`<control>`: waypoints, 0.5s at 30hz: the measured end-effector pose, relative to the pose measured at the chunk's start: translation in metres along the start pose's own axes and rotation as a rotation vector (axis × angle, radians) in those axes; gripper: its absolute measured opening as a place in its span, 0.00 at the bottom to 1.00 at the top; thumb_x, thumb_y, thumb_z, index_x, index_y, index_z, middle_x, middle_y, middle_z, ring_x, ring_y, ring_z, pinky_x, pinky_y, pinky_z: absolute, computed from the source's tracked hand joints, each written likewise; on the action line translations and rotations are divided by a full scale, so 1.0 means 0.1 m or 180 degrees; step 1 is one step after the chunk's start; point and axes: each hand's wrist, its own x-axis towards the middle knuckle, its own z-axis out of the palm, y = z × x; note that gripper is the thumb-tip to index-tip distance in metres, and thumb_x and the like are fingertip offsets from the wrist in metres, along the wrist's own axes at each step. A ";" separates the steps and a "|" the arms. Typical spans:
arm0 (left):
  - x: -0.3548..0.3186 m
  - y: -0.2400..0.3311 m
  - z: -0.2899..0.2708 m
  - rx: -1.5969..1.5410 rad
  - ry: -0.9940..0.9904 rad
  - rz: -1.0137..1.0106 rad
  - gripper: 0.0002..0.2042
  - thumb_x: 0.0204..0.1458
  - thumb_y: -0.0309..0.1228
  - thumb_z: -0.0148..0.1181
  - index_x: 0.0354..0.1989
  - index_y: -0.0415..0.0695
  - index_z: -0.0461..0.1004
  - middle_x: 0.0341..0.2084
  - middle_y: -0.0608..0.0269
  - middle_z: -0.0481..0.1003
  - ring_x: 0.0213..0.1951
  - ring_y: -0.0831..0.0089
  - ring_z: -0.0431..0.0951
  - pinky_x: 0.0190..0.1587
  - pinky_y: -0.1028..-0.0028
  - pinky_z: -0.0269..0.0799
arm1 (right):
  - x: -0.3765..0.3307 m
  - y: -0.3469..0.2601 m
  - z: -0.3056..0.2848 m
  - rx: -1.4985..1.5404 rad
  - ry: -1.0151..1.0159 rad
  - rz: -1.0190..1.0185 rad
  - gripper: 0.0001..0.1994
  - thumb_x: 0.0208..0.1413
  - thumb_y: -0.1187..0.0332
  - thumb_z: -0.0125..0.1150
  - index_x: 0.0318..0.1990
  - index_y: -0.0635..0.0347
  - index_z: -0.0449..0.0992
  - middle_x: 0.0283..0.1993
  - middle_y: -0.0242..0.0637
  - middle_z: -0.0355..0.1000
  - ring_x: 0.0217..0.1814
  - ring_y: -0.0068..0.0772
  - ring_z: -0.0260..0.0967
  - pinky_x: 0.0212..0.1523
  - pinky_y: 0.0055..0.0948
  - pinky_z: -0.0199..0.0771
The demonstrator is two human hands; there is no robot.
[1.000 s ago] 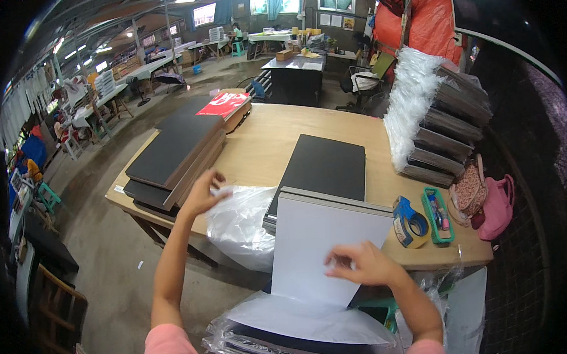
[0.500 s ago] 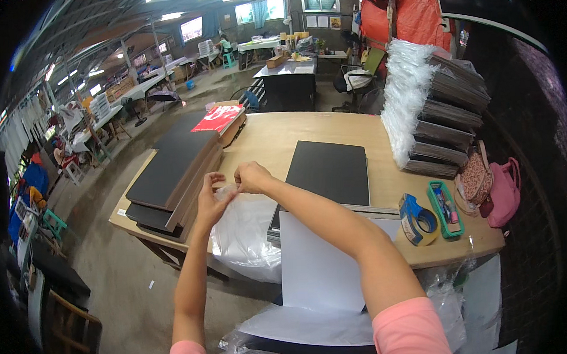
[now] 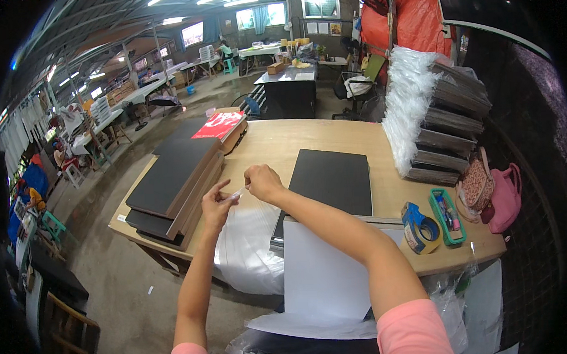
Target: The person places black books into plastic sleeves by hand and stacks them on a table.
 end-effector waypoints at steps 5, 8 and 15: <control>-0.10 0.05 -0.01 0.0134 -0.0495 -0.0789 0.18 0.47 0.35 0.64 0.43 0.35 0.73 0.24 0.65 0.75 0.24 0.79 0.72 0.27 0.80 0.67 | -0.04 0.09 -0.01 -0.0013 0.0061 -0.0388 0.03 0.41 0.75 0.60 0.26 0.62 0.75 0.28 0.45 0.74 0.34 0.48 0.72 0.35 0.40 0.71; -0.29 -0.13 -0.12 -0.1459 -0.1797 -0.1730 0.20 0.52 0.47 0.56 0.38 0.40 0.74 0.26 0.65 0.74 0.28 0.79 0.72 0.31 0.79 0.66 | 0.06 -0.11 0.05 -0.0076 -0.0454 -0.0799 0.04 0.40 0.76 0.58 0.27 0.63 0.73 0.25 0.44 0.72 0.33 0.46 0.72 0.34 0.37 0.70; -0.87 0.86 -0.67 -0.0595 -0.5256 -0.0898 0.27 0.59 0.52 0.40 0.49 0.39 0.74 0.32 0.60 0.78 0.39 0.76 0.73 0.44 0.74 0.66 | -0.74 -0.70 -0.20 0.2348 -0.4976 -0.1150 0.15 0.57 0.60 0.57 0.39 0.65 0.71 0.36 0.42 0.74 0.40 0.28 0.71 0.42 0.27 0.70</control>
